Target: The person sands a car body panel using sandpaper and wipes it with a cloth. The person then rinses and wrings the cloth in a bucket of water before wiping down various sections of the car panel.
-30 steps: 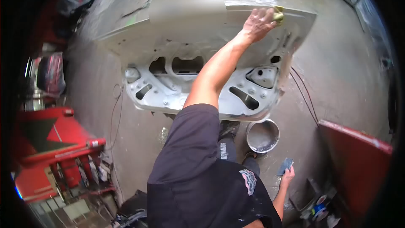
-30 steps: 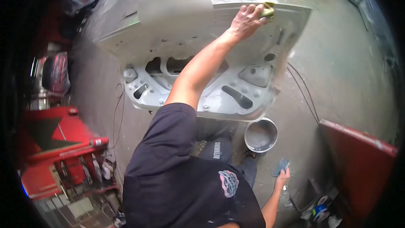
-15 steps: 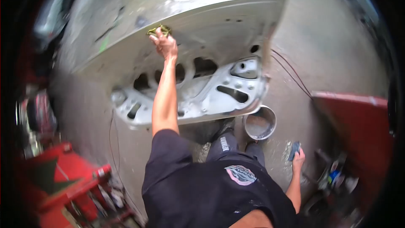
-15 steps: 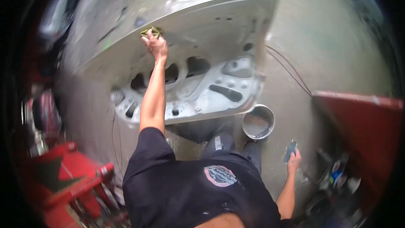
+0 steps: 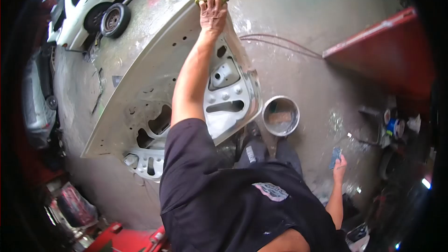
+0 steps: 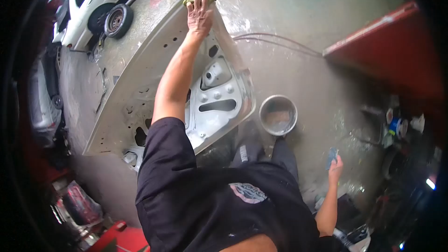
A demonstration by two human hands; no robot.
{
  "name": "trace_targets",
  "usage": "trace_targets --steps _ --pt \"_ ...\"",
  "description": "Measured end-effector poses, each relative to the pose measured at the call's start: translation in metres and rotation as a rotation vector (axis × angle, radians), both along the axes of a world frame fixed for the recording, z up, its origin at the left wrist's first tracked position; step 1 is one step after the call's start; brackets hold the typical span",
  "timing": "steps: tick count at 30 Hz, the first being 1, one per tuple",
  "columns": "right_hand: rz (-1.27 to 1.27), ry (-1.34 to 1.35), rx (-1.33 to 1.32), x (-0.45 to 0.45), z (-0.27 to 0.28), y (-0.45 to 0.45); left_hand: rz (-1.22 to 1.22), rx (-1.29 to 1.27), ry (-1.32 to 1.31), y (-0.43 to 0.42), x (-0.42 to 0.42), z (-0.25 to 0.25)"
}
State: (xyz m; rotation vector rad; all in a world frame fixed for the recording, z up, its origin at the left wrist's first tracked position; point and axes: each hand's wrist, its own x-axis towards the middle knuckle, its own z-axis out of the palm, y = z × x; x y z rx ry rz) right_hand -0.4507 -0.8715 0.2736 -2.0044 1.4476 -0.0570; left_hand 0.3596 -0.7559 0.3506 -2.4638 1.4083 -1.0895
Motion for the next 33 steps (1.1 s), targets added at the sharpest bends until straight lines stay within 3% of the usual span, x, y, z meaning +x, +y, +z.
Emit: trace_targets --steps 1,5,7,11,13,14,15,17,19,21,22,24,27,28,31,32,33 --pt "-0.008 0.039 0.02 -0.014 -0.001 0.008 -0.012 0.16 0.0 -0.002 -0.003 -0.004" --pt "-0.072 0.032 -0.137 -0.091 -0.046 0.045 0.005 0.249 0.016 -0.003 -0.019 -0.064" --pt "-0.08 0.121 -0.103 -0.112 -0.047 0.052 0.045 0.43 0.111 0.0 -0.036 -0.099" --pt "-0.155 0.22 0.162 -0.088 -0.008 0.039 -0.125 0.275 0.413 0.011 -0.057 -0.167" --pt "-0.056 0.162 0.064 -0.084 -0.009 0.027 -0.082 0.319 0.671 0.01 -0.054 -0.159" --pt "-0.002 0.125 0.016 -0.085 -0.012 0.019 -0.14 0.234 0.501 0.014 -0.059 -0.134" --pt "0.024 0.136 -0.045 -0.084 -0.02 0.01 -0.21 0.093 0.526 0.018 -0.058 -0.112" --pt "0.061 0.164 -0.171 -0.085 -0.038 -0.006 -0.123 -0.008 0.307 0.036 -0.06 -0.058" --pt "0.117 0.2 -0.01 -0.054 -0.026 -0.023 -0.047 -0.189 0.13 0.063 -0.043 -0.041" --pt "0.2 0.192 0.074 -0.031 -0.026 -0.046 0.148 -0.114 0.184 0.115 -0.036 -0.037" --pt "0.269 0.099 -0.045 -0.027 -0.034 -0.049 0.194 -0.102 0.211 0.139 -0.034 -0.042" --pt "0.303 0.024 -0.036 -0.013 -0.031 -0.059 0.36 -0.075 0.232 0.184 -0.034 -0.067" --pt "0.326 0.024 -0.022 0.008 -0.003 -0.056 0.467 -0.249 0.209 0.263 -0.034 -0.106" --pt "0.333 0.041 -0.018 0.009 0.001 -0.057 0.565 -0.204 0.23 0.283 -0.041 -0.105" --pt "0.291 0.105 -0.048 0.012 0.005 -0.048 0.804 -0.795 0.315 0.29 -0.045 -0.114" --pt "0.295 0.158 -0.023 0.013 0.008 -0.046 0.85 -1.154 0.669 0.281 -0.048 -0.112" --pt "0.298 0.209 -0.002 0.018 0.013 -0.042 0.872 -1.295 0.658 0.265 -0.042 -0.122"
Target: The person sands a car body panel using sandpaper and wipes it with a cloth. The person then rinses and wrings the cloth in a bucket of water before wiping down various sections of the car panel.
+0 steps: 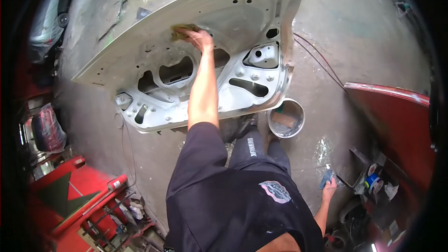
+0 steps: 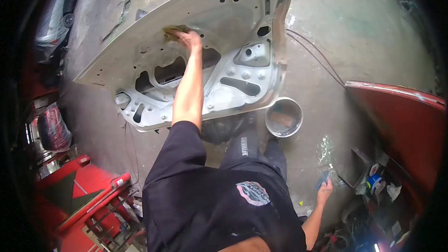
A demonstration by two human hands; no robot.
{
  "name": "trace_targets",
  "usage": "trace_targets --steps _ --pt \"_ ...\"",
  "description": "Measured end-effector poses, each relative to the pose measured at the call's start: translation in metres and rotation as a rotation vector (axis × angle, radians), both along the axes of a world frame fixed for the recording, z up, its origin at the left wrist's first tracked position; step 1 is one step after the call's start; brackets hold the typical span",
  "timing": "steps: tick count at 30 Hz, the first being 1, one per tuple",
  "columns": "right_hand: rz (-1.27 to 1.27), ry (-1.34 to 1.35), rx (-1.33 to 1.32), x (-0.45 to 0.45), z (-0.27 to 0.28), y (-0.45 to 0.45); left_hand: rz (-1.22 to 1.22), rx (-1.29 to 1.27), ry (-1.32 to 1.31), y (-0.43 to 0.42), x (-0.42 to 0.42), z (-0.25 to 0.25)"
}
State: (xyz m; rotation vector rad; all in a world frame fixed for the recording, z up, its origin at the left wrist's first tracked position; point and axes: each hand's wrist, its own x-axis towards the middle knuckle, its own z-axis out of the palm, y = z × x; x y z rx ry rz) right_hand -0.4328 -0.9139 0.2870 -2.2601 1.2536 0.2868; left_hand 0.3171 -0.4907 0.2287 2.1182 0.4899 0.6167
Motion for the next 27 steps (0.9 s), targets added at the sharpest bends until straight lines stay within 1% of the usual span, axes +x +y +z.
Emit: trace_targets --steps 1,2,4,5,6,7,8,9,10,12,13,14,16,17,18,20,21,22,23,26,27 --pt "0.006 0.056 0.014 0.003 0.006 0.003 0.085 -0.108 -0.024 -0.015 0.01 -0.016" --pt "0.01 0.04 0.028 0.008 0.008 0.006 0.17 -0.215 -0.053 -0.033 0.023 -0.028" --pt "0.022 0.021 0.059 0.011 0.015 0.011 -0.054 -0.213 -0.174 -0.093 0.03 -0.046" --pt "0.046 0.026 0.022 0.01 0.021 0.014 -0.112 -0.209 -0.24 -0.133 0.032 -0.055" --pt "0.072 0.03 -0.019 0.011 0.024 0.017 -0.121 -0.242 -0.087 -0.176 0.018 -0.041" --pt "0.102 0.03 -0.06 0.013 0.024 0.019 -0.268 -0.213 -0.03 -0.202 0.007 -0.047" --pt "0.141 0.035 -0.099 0.015 0.028 0.016 -0.309 -0.1 0.032 -0.216 -0.012 -0.029" --pt "0.148 0.006 -0.076 0.019 0.033 0.015 -0.312 0.002 0.01 -0.222 -0.026 -0.032" --pt "0.147 -0.035 -0.045 0.025 0.036 0.015 -0.32 0.113 -0.011 -0.221 -0.035 -0.038" --pt "0.13 -0.108 0.039 0.032 0.039 0.019 -0.489 0.428 -0.008 -0.177 -0.05 -0.059" --pt "0.147 -0.1 0.006 0.034 0.035 0.021 -0.583 0.588 -0.009 -0.149 -0.056 -0.053" --pt "0.154 -0.096 0.001 0.037 0.031 0.023 -0.629 0.652 -0.004 -0.123 -0.066 -0.039" --pt "0.159 -0.092 -0.011 0.039 0.022 0.023 -0.713 0.544 0.215 -0.075 -0.077 -0.05" --pt "0.137 -0.077 0.063 0.041 0.017 0.021 -0.66 0.542 0.222 -0.053 -0.083 -0.05" --pt "0.118 -0.092 0.081 0.047 0.015 0.026 -0.614 0.537 0.224 -0.034 -0.088 -0.048" --pt "0.075 -0.125 0.101 0.061 0.026 0.038 -0.5 0.619 0.277 -0.008 -0.091 -0.05" --pt "0.1 -0.133 0.017 0.043 0.005 0.029 -0.468 0.624 0.283 -0.007 -0.088 -0.045" --pt "0.084 -0.107 0.024 0.042 0.008 0.033 -0.434 0.629 0.295 -0.011 -0.088 -0.039" --pt "0.069 -0.081 0.032 0.046 0.01 0.033 -0.451 0.594 0.285 -0.019 -0.086 -0.033" --pt "0.01 -0.046 0.012 0.047 0.008 0.046 -0.742 0.436 0.354 -0.055 -0.058 -0.041" --pt "0.008 -0.044 0.002 0.046 0.008 0.049 -0.895 0.334 0.329 -0.075 -0.047 -0.043"
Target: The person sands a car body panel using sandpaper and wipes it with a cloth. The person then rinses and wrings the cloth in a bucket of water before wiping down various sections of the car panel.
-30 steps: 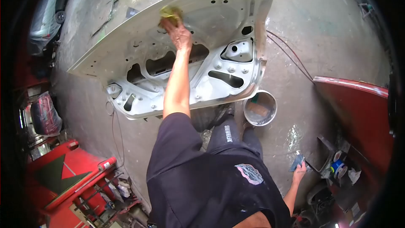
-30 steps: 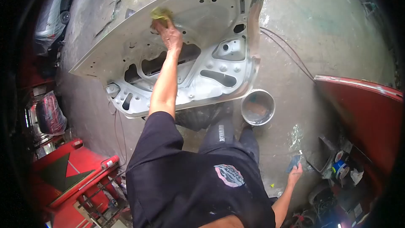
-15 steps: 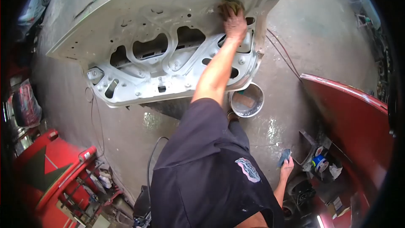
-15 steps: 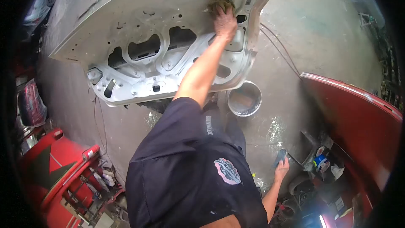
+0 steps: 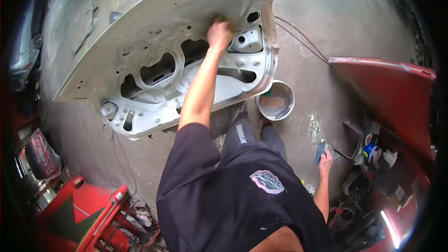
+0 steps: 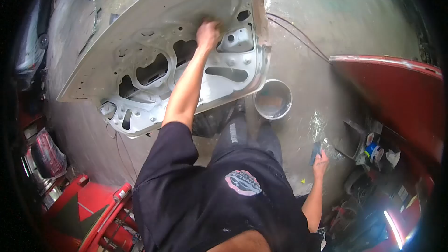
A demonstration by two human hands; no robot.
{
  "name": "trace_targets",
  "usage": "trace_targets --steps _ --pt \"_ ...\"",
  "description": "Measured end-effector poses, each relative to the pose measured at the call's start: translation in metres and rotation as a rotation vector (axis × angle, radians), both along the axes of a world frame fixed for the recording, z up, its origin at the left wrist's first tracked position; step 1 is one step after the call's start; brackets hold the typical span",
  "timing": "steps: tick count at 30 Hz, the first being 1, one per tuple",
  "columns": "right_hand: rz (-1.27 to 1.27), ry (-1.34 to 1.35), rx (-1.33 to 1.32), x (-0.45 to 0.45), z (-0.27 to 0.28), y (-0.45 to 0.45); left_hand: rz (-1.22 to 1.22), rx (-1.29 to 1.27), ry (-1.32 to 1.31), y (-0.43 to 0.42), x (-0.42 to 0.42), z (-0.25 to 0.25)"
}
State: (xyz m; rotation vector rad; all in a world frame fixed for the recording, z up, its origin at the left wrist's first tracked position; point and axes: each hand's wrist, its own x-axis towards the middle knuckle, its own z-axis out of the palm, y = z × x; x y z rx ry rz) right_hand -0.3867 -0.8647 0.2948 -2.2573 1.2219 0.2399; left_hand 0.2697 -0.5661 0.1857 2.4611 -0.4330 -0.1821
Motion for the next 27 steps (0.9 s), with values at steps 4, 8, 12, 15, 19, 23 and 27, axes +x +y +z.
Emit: trace_targets --steps 4,8,12,15,19,23,27 --pt "0.048 0.009 0.051 -0.005 0.009 0.01 -0.361 -0.102 -0.151 -0.04 0.016 -0.005" --pt "-0.027 -0.011 0.045 -0.012 0.01 0.017 -0.339 0.065 -0.129 -0.002 0.006 0.016" --pt "-0.011 -0.051 0.017 -0.023 -0.011 0.013 -0.225 0.161 -0.156 0.031 -0.015 0.021" --pt "-0.007 -0.031 0.028 -0.03 -0.015 0.019 -0.245 0.185 -0.152 0.026 -0.01 0.038" --pt "-0.05 0.112 0.076 -0.035 -0.018 0.012 -0.267 0.158 -0.606 -0.053 0.017 0.106" --pt "-0.089 -0.039 0.059 -0.045 -0.016 0.013 -0.572 0.535 -0.9 -0.079 0.044 0.088" --pt "-0.174 -0.098 0.13 -0.035 0.004 0.032 -0.685 0.555 -0.597 -0.048 0.029 0.03"
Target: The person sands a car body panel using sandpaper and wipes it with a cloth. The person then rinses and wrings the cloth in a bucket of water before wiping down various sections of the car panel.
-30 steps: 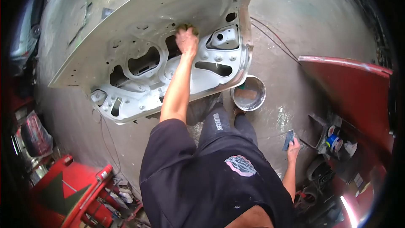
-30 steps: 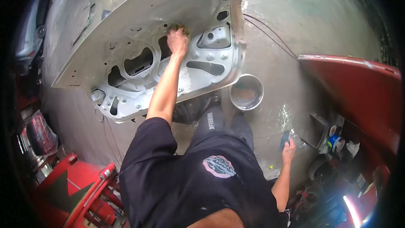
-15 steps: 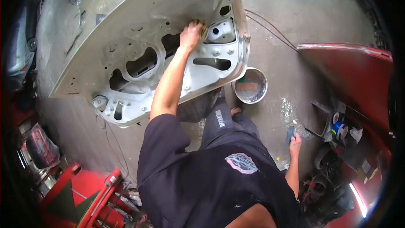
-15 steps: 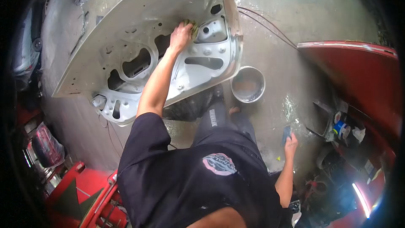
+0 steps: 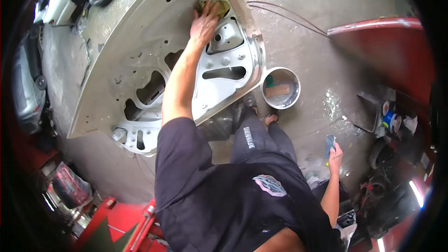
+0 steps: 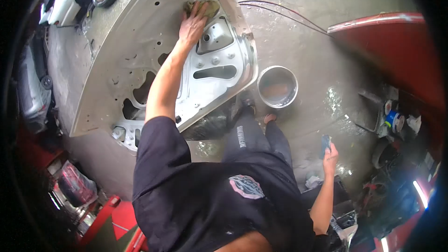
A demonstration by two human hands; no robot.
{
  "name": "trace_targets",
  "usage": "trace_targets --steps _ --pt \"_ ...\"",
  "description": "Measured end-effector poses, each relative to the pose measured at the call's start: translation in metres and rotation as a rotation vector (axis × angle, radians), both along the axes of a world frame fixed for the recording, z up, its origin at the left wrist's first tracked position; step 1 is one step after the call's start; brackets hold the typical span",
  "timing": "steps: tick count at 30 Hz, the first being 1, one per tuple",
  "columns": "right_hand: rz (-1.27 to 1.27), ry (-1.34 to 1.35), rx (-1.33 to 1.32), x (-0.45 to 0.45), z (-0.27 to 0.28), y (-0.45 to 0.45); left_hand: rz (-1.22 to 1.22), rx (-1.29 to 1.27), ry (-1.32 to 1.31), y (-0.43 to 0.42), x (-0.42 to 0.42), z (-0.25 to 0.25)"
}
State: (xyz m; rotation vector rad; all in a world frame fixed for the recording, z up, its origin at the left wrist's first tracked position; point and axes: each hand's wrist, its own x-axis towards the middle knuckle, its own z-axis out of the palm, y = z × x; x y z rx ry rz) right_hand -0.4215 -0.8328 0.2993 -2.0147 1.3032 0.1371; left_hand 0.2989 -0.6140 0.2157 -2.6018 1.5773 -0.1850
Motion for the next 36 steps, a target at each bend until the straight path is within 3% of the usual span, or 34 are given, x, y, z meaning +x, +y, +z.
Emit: trace_targets --steps 5,10,15,22,27,30,34,36 --pt "-0.047 0.014 0.017 -0.035 -0.04 0.012 0.018 -0.256 0.268 0.046 -0.018 -0.013" --pt "-0.068 -0.014 0.021 -0.076 -0.079 0.027 0.384 -0.264 0.371 0.098 -0.093 -0.001" --pt "-0.068 0.036 0.141 -0.037 -0.067 0.032 0.577 -0.425 0.131 0.095 -0.18 -0.046" --pt "0.033 -0.038 0.055 -0.011 -0.049 0.0 0.343 -0.624 0.076 -0.022 -0.166 -0.035" --pt "0.038 -0.037 0.027 0.006 -0.024 -0.004 0.133 -0.252 0.017 -0.071 -0.139 -0.042" --pt "0.0 0.025 0.035 -0.004 -0.018 -0.001 0.015 -0.378 0.137 -0.055 -0.151 -0.045" --pt "-0.013 -0.037 0.058 -0.033 -0.045 0.012 -0.2 -0.343 0.2 -0.007 -0.188 -0.051" --pt "0.004 0.065 0.082 -0.048 -0.06 0.016 -0.168 -0.278 0.303 0.011 -0.215 -0.047"
